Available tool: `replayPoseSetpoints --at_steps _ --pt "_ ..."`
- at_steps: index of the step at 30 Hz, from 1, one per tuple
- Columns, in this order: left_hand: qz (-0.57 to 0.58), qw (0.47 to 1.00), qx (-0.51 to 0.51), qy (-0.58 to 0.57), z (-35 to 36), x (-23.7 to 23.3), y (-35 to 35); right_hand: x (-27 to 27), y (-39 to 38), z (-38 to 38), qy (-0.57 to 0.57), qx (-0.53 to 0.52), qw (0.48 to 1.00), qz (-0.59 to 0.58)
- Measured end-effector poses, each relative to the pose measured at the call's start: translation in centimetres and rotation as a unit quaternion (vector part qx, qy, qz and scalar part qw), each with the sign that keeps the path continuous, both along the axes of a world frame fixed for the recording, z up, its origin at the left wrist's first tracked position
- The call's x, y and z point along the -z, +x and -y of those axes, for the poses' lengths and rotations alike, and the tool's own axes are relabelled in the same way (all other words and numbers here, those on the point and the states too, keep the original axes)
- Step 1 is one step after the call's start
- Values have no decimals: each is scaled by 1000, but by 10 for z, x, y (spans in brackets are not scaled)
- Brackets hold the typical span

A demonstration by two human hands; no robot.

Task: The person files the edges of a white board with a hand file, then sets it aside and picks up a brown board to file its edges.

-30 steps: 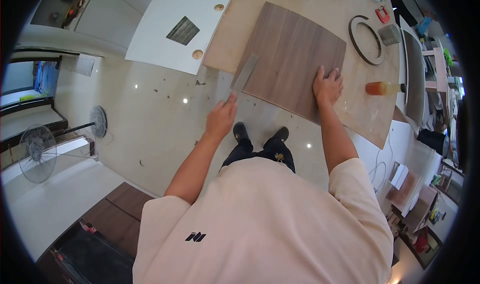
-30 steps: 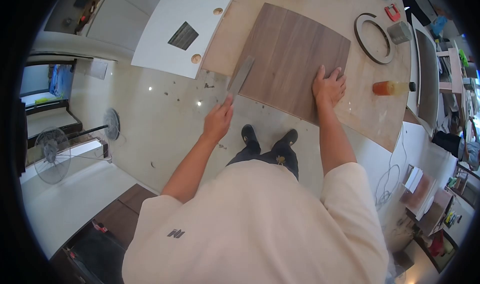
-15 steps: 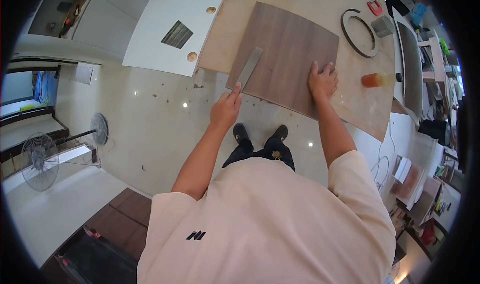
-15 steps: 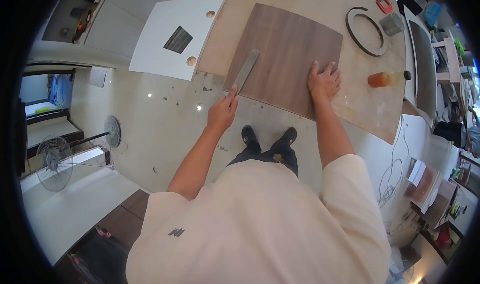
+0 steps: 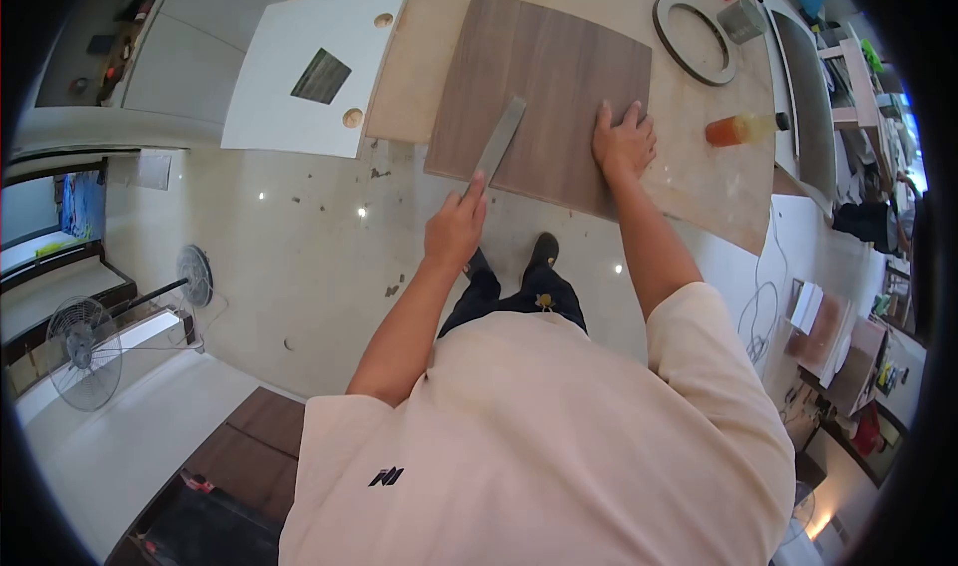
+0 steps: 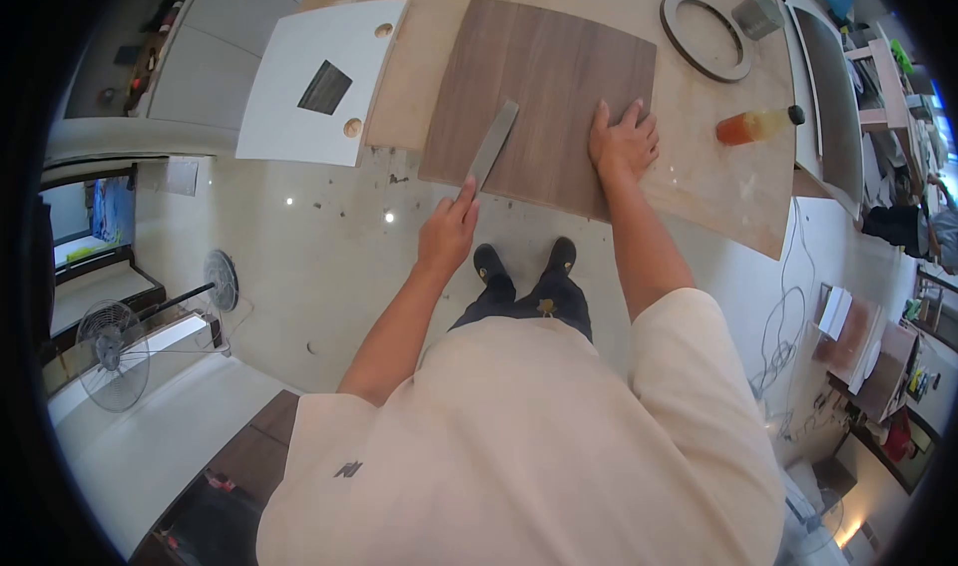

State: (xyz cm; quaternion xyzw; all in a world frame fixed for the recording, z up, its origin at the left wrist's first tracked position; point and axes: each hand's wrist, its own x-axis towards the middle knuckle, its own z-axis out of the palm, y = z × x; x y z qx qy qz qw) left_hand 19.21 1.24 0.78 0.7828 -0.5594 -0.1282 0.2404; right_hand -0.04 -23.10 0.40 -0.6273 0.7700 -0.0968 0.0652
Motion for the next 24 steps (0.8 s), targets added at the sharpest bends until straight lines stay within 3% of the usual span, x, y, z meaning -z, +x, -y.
replayPoseSetpoints --at_steps 2,6,12,14,17,20,24 --pt "13 999 0 -51 -27 5 11 -3 3 4 1 3 1000 6" --pt "-26 995 -63 74 -105 7 27 -4 2 1 3 8 1000 8" --pt "-8 999 -5 32 -2 0 6 -4 1 4 -6 1 1000 4" --pt "-5 999 6 44 5 -7 8 -4 1 3 -4 -3 1000 5" --pt "-14 997 -25 -65 -59 10 25 -3 3 2 -4 -1 1000 11" --pt "-36 991 -68 105 -94 -2 34 2 -2 -2 -5 -4 1000 6" --pt "-15 999 -11 28 -14 2 14 2 1 1 -3 -4 1000 1"
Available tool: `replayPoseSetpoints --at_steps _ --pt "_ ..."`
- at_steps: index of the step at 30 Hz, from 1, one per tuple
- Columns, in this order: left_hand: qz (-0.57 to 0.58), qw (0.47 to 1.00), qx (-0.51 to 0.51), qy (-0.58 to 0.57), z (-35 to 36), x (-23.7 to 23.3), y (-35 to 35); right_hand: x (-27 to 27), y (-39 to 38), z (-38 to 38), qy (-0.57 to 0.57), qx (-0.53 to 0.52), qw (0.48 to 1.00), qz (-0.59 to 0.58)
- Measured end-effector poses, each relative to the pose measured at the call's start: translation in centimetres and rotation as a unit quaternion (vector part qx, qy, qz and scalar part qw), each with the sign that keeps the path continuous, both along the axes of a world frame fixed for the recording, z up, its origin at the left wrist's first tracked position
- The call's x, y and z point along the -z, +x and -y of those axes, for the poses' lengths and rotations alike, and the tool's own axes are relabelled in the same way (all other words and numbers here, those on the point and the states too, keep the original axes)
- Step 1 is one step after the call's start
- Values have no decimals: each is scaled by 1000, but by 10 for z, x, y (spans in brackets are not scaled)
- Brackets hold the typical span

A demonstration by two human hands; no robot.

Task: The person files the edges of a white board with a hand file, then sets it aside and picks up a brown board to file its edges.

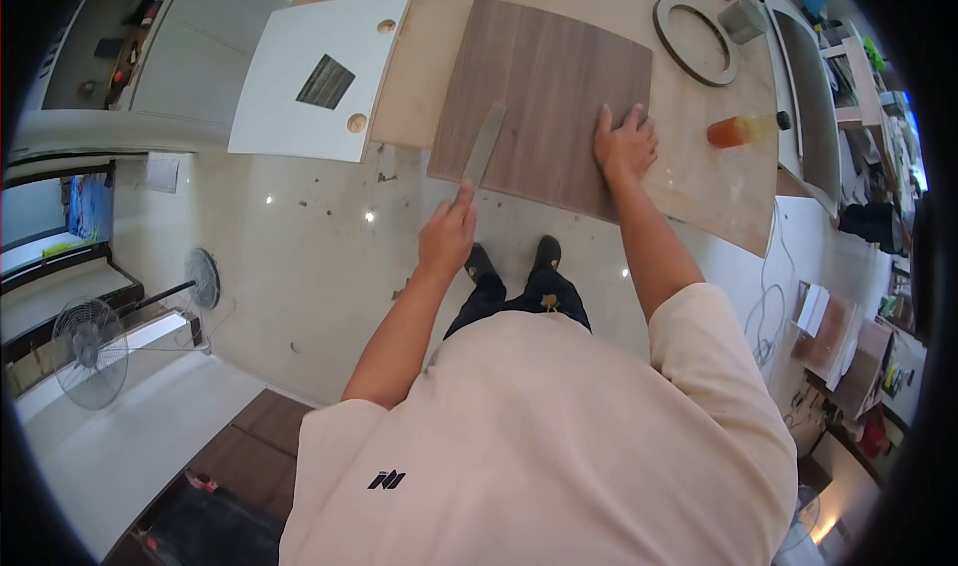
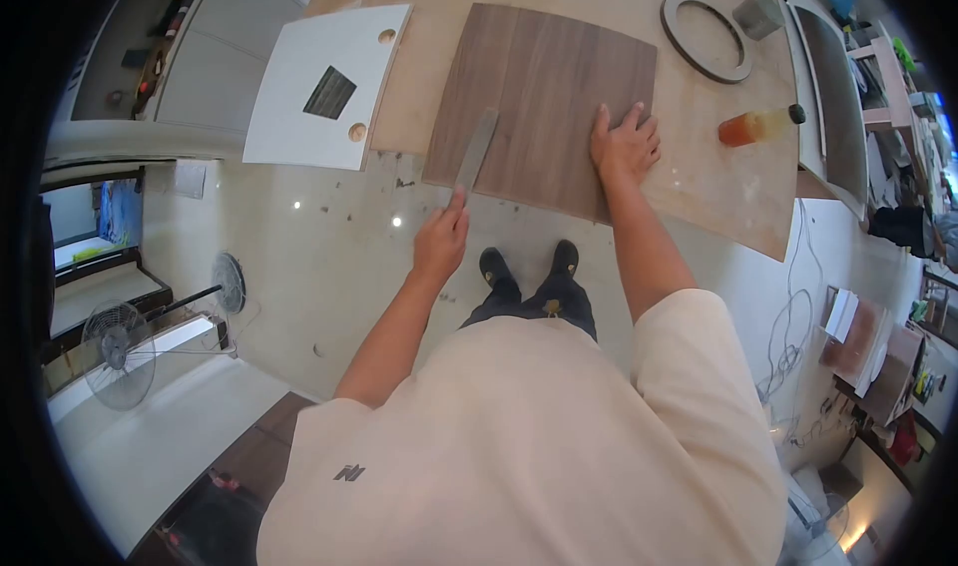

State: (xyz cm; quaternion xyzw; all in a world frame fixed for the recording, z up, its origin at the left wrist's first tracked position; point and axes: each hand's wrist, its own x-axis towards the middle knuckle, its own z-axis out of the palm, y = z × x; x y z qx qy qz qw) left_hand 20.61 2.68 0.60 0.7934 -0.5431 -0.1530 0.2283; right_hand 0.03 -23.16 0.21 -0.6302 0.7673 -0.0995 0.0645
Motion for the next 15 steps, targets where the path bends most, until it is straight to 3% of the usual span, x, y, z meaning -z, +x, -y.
replayPoseSetpoints --at_steps 2,5,8,11,15 --pt "-9 1000 5 23 21 -7 -3 -3 -2 -1 3 0 1000 0" --pt "16 993 -4 -118 -21 8 12 -6 2 3 2 -5 1000 5" --pt "-16 994 -63 86 -76 -4 27 -1 -1 -3 6 4 1000 -1" --pt "-5 999 -25 -22 -39 16 19 0 3 0 5 4 1000 -4" --pt "3 1000 -6 -1 15 0 7 -1 -1 0 -1 3 1000 2"
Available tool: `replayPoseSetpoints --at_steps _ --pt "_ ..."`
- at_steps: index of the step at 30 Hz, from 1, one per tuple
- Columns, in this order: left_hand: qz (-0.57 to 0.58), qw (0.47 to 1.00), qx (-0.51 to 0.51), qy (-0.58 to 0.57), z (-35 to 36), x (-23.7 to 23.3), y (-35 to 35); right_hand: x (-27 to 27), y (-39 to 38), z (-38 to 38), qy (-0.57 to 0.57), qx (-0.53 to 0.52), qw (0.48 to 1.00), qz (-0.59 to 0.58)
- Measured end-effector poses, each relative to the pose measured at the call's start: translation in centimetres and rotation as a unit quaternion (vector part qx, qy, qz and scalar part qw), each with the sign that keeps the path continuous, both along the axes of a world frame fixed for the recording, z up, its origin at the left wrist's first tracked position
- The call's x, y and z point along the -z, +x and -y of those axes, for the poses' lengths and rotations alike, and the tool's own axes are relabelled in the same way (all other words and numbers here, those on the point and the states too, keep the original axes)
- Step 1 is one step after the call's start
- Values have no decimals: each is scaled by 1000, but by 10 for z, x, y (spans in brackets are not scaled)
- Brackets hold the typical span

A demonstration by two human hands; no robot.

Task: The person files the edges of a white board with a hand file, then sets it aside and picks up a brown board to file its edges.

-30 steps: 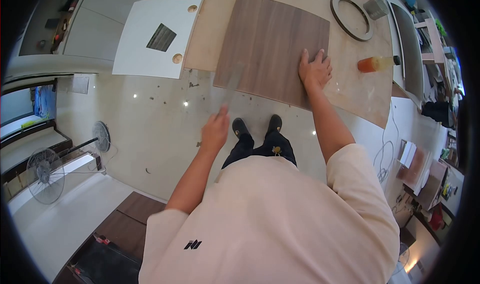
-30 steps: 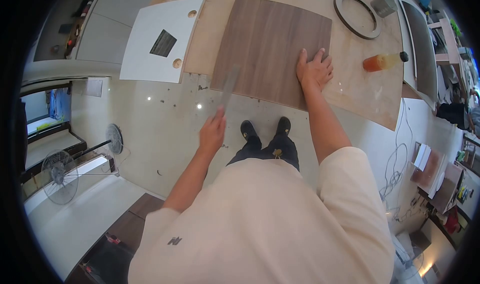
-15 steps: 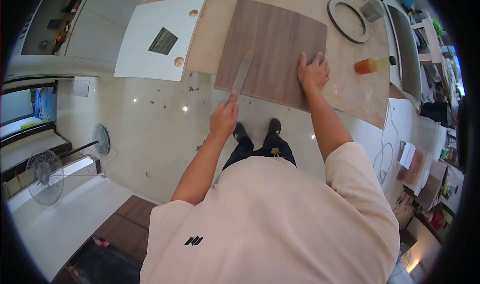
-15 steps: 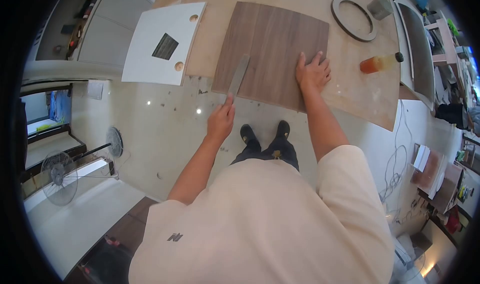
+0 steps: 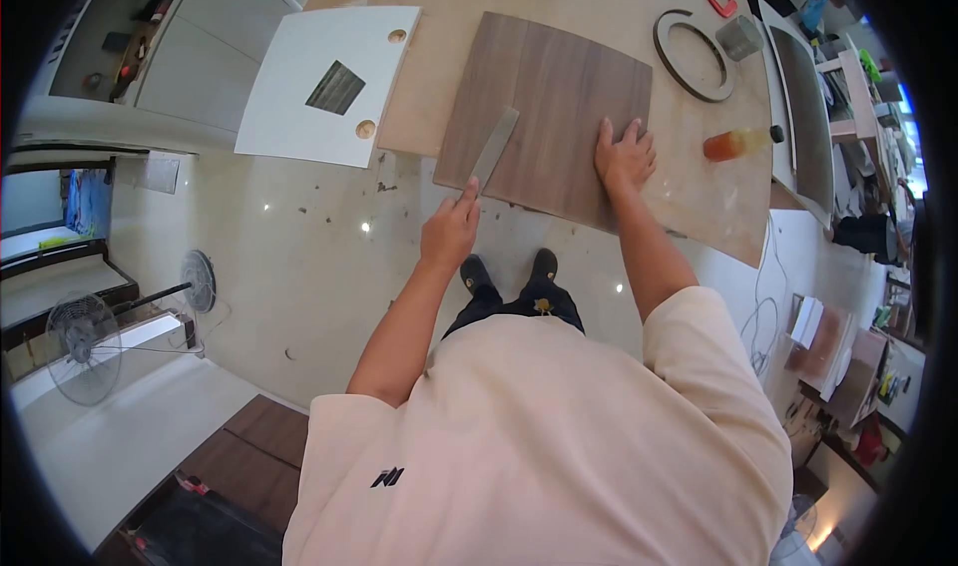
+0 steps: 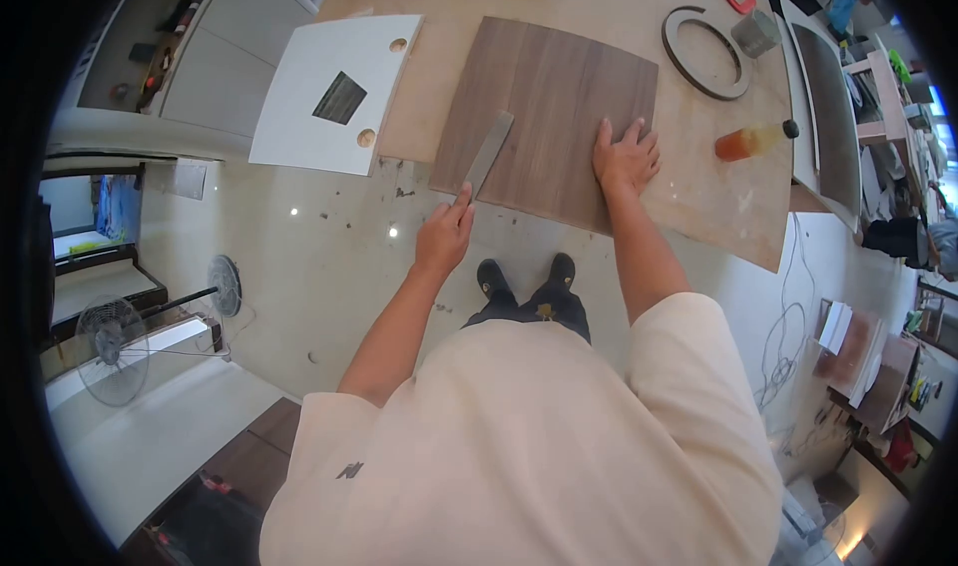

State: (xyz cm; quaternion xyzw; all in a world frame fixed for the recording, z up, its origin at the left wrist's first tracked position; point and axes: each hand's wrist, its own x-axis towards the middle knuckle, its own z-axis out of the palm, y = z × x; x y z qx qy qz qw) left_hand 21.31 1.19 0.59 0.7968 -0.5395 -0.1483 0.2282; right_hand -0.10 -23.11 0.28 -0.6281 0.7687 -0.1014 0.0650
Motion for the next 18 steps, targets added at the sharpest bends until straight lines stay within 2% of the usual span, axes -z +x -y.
replayPoseSetpoints --at_steps 2,5,8,11,14,17,18 --pt "19 998 -3 -57 -18 6 6 -5 3 6 1 -5 1000 1" --pt "-4 997 -59 39 -87 1 20 -4 2 2 8 1 1000 -1" --pt "-3 998 -48 28 -86 10 21 1 1 3 -8 -10 1000 -7" --pt "-5 1000 -13 -21 -18 4 6 4 2 4 -13 -4 1000 -10" --pt "5 1000 -2 14 0 -7 7 -2 0 3 -8 -6 1000 -3" --pt "10 995 -23 -93 -54 8 20 -4 5 2 1 -5 1000 2" --pt "1 998 -34 -47 -70 5 25 -2 4 2 -10 -10 1000 4"
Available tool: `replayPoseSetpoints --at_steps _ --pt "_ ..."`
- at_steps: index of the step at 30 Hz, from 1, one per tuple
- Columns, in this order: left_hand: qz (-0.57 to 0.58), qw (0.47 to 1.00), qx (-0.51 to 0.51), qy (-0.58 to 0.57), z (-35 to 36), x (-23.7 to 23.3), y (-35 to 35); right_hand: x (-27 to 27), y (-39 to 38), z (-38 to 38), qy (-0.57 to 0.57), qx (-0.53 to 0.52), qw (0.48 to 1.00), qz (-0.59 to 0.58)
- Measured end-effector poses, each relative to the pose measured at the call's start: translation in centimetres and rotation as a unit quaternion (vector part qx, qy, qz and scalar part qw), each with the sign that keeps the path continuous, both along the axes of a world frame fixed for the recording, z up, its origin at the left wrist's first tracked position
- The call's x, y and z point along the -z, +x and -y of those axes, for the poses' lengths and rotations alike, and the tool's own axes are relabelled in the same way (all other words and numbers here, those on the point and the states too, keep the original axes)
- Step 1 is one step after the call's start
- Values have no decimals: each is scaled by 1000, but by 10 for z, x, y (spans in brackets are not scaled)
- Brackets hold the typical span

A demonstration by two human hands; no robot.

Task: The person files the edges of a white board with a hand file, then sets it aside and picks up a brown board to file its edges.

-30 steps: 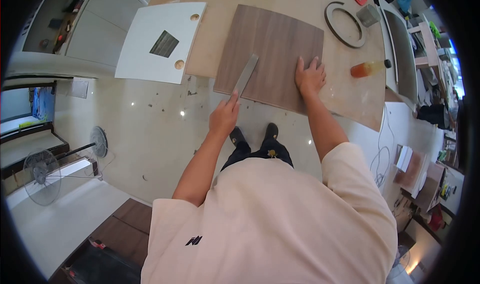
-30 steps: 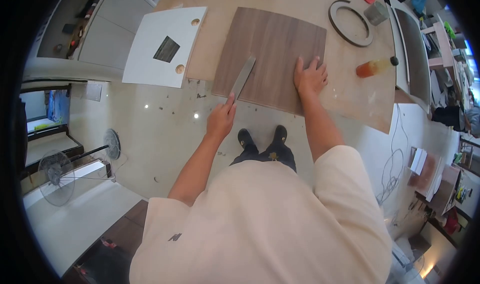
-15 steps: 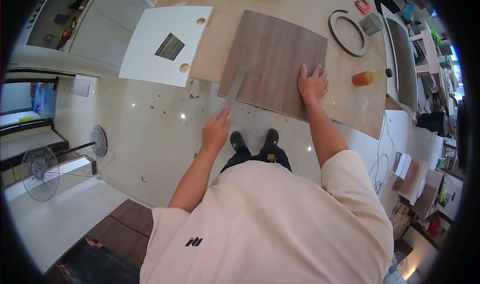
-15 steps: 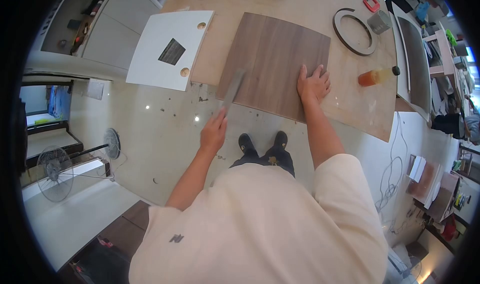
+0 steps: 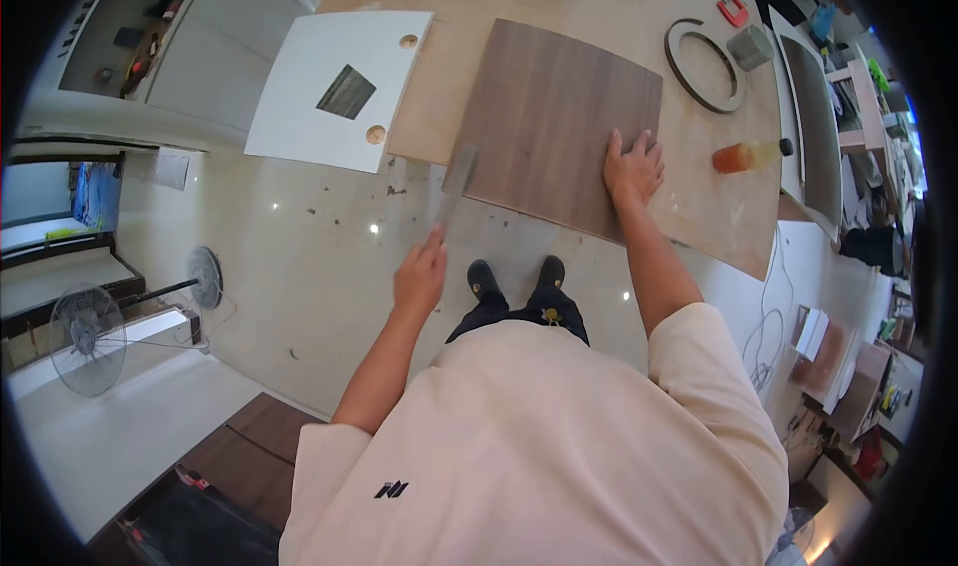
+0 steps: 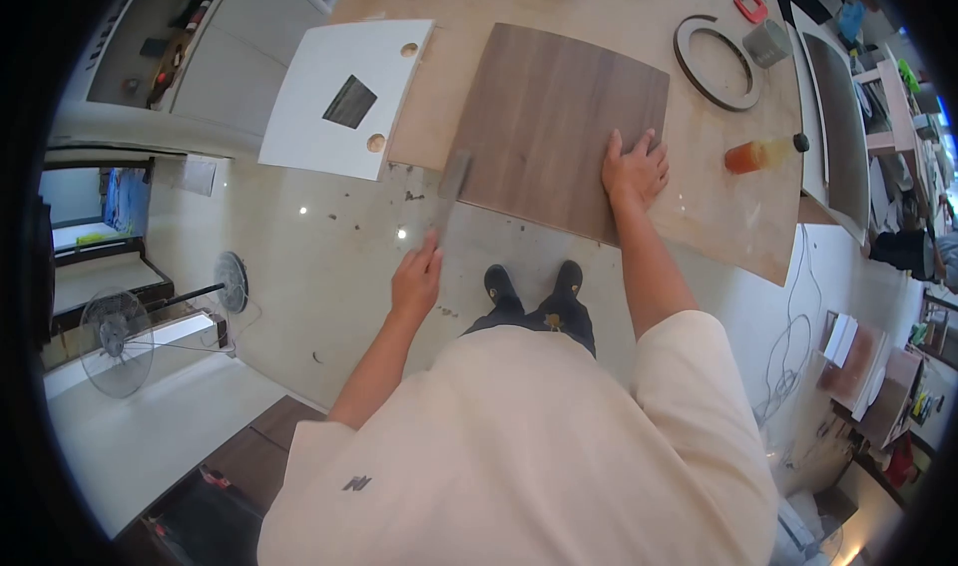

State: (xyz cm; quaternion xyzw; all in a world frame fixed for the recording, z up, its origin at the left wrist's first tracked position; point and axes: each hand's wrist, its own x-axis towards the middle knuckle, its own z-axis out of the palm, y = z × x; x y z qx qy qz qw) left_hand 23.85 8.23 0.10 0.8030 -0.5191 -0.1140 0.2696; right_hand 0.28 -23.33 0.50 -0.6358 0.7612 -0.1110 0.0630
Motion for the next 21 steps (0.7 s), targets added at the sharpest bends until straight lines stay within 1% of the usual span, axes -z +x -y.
replayPoseSetpoints --at_steps 2,3,5,7,8,11,14,16,17,20,21 --pt "-29 995 -25 96 -27 -7 1 5 -7 -3 -3 -3 1000 -8" --pt "-21 996 -13 86 -20 -3 -2 6 -6 -2 -1 -1 1000 -12" --pt "1 998 11 61 17 7 -7 7 -2 -1 0 2 1000 -10" --pt "-15 998 16 55 57 -4 -15 5 -3 2 -5 4 1000 -5" --pt "-24 998 18 53 66 -12 -18 4 -4 1 -3 4 1000 -3" --pt "0 999 28 17 47 -9 -8 -1 -1 3 3 -1 1000 -2" --pt "-29 997 -33 69 -10 -7 4 2 -3 1 5 -2 1000 -7" --pt "-13 996 -15 85 -8 -6 1 4 -7 -2 -9 -24 1000 0" --pt "-1 996 -9 88 2 -5 4 5 -4 -1 -6 -20 1000 -6" --pt "11 999 23 43 61 1 -5 1 -3 3 -7 -8 1000 -11" --pt "9 999 25 45 65 -2 -5 0 -3 3 -8 -9 1000 -8"
